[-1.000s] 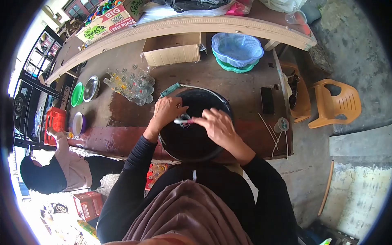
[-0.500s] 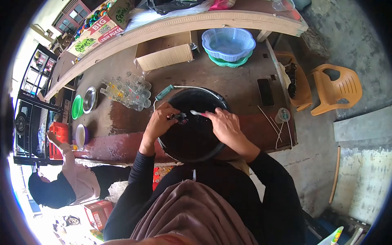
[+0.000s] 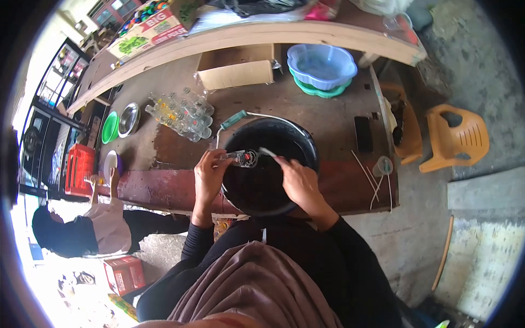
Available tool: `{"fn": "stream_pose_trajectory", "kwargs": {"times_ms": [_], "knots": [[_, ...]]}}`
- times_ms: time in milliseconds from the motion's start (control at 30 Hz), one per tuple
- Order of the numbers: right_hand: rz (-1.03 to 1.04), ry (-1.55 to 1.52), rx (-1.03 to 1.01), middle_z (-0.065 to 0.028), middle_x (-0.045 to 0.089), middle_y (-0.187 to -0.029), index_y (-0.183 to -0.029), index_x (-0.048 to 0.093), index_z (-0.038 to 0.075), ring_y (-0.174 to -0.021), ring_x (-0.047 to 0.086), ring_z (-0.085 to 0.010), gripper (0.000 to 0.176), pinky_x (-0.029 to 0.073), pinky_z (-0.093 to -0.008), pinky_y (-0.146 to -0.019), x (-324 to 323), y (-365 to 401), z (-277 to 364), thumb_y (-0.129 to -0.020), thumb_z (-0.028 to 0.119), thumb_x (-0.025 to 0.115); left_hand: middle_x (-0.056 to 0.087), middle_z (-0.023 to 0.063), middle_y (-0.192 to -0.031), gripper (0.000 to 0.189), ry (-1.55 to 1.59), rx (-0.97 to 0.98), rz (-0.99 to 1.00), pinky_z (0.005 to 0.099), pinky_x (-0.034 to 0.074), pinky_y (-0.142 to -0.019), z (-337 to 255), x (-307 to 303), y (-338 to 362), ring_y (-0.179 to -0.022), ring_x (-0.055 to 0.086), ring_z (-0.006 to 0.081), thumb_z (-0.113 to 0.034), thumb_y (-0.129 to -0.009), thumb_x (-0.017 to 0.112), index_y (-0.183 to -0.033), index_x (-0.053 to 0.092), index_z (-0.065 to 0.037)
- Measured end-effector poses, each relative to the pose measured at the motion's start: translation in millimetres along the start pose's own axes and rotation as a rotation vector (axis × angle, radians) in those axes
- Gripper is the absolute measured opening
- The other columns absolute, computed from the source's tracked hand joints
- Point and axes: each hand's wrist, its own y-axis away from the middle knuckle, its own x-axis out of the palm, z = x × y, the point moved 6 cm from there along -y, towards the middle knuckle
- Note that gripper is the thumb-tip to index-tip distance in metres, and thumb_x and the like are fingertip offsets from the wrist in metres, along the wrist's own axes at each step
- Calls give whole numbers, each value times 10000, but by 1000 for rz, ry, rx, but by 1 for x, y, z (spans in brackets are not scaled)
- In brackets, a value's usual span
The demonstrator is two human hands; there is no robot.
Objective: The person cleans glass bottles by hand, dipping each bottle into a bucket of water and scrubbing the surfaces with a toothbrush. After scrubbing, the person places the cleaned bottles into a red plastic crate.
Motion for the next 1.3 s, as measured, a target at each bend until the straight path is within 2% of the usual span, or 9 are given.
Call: {"fn": "stream_pose_trajectory", "kwargs": {"times_ms": [100, 267, 367, 467, 500, 733, 1000, 1167, 1300], "knots": [[-145, -27, 25, -137, 643, -899, -1230, 623, 120, -736, 663, -353, 311, 532, -465, -646, -19, 5, -12, -931, 124, 535, 647, 56, -862, 249, 249, -127, -46, 230, 517, -681, 12, -21, 10, -786, 670, 109, -99, -882, 719, -1077, 634, 31], [-128, -41, -44, -141, 652, -926, -1222, 627, 96, -789, 663, -351, 306, 525, -451, -689, -41, 15, -6, -920, 106, 576, 640, 59, -863, 270, 512, -224, -135, 260, 555, -698, 26, -29, 23, -782, 688, 139, -151, -906, 708, -1095, 622, 21], [-174, -358, 143, -151, 669, -1034, -1207, 627, 56, -874, 673, -291, 281, 515, -372, -777, -48, 8, -33, -936, 129, 622, 653, 65, -923, 271, 787, -371, -97, 299, 581, -778, 37, -18, 26, -823, 674, 142, -197, -960, 638, -1111, 596, 25], [-299, -635, 36, -146, 658, -1073, -1207, 619, 30, -954, 653, -232, 321, 500, -346, -839, -44, 8, -52, -924, 171, 676, 648, 68, -906, 268, 970, -434, -77, 306, 583, -777, 34, -5, 27, -822, 679, 156, -217, -975, 612, -1101, 593, 19], [-193, -772, 78, -134, 629, -1141, -1245, 575, -11, -1070, 599, -213, 445, 459, -335, -931, -46, 7, -52, -882, 187, 740, 644, 71, -893, 268, 1018, -474, -54, 314, 587, -769, 37, 3, 26, -817, 678, 163, -229, -984, 592, -1091, 589, 17], [-262, -1355, 114, -142, 584, -1236, -1357, 444, -34, -1177, 540, -206, 578, 407, -336, -1013, -65, 20, -46, -877, 121, 725, 657, 71, -893, 280, 1375, -630, 106, 304, 569, -794, 38, 60, 30, -805, 668, 175, -282, -979, 606, -1042, 609, -9], [-435, -1135, 1, -124, 568, -1198, -1299, 465, -37, -1148, 559, -208, 599, 450, -346, -991, -100, 26, -3, -798, 33, 785, 612, 4, -848, 247, 1816, -1010, 187, 271, 550, -794, 21, 152, 56, -810, 615, 131, -311, -953, 648, -985, 631, -67], [-308, -931, -67, -165, 580, -1223, -1266, 471, -35, -1081, 596, -210, 635, 497, -348, -943, -93, 33, 21, -738, 14, 821, 671, 79, -1102, 344, 1741, -969, 251, 382, 552, -890, 6, 143, 51, -1022, 652, 211, -397, -1012, 511, -1132, 607, -88], [-301, -1010, -67, -174, 573, -1230, -1257, 456, -41, -1090, 602, -231, 642, 502, -355, -957, -92, 35, 8, -732, -4, 824, 672, 68, -1073, 267, 1738, -884, 192, 378, 564, -854, 7, 129, 42, -946, 674, 211, -334, -1017, 519, -1095, 590, -88]]}}
